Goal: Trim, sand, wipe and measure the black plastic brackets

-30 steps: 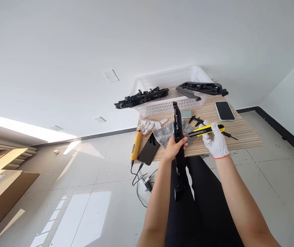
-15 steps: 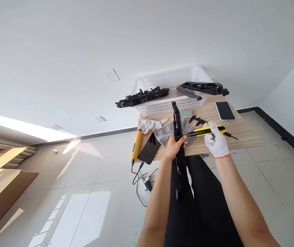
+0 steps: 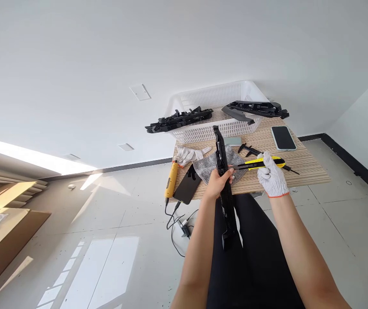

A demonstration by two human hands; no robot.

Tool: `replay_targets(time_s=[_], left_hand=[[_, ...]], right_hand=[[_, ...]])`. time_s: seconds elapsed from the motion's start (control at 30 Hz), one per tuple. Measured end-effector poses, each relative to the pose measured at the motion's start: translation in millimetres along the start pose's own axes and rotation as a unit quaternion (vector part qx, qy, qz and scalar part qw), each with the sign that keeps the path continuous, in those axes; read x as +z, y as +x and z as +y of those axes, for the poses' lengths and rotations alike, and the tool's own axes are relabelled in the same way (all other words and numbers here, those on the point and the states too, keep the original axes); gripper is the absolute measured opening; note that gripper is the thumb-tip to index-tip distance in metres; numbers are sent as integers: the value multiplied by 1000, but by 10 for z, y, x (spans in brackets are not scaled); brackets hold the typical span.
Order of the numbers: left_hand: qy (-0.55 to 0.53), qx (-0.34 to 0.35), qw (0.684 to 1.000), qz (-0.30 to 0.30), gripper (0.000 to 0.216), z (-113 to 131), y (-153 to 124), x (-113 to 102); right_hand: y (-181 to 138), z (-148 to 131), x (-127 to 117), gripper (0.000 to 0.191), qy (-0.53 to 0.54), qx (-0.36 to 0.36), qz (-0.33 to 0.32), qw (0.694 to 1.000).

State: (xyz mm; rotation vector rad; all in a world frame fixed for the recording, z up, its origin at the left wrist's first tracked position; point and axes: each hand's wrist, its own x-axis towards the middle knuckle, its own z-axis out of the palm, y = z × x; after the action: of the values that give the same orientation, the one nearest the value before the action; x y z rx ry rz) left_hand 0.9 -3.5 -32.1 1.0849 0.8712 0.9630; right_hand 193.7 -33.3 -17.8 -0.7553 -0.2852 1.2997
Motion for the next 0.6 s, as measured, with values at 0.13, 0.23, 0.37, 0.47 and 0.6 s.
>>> replay_targets(time_s=[0.13, 0.23, 0.37, 0.47, 0.6], left_hand=[[2, 3, 1000, 1, 39, 7, -5, -4], [0, 4, 1000, 0, 39, 0, -5, -8], [3, 3, 1000, -3, 40, -15, 0, -13], [5, 2, 1000, -7, 40, -18, 1, -15], [12, 2, 1000, -7, 41, -13, -5, -13]], right_hand=[[30, 13, -27, 34, -18, 10, 1, 1000], [32, 36, -15, 38, -41, -4, -1, 999], [-4, 58, 53, 52, -96, -17, 6, 995], [-14, 80, 85, 57, -113, -24, 24, 993], [25, 162, 80, 49, -152, -94, 51, 983]])
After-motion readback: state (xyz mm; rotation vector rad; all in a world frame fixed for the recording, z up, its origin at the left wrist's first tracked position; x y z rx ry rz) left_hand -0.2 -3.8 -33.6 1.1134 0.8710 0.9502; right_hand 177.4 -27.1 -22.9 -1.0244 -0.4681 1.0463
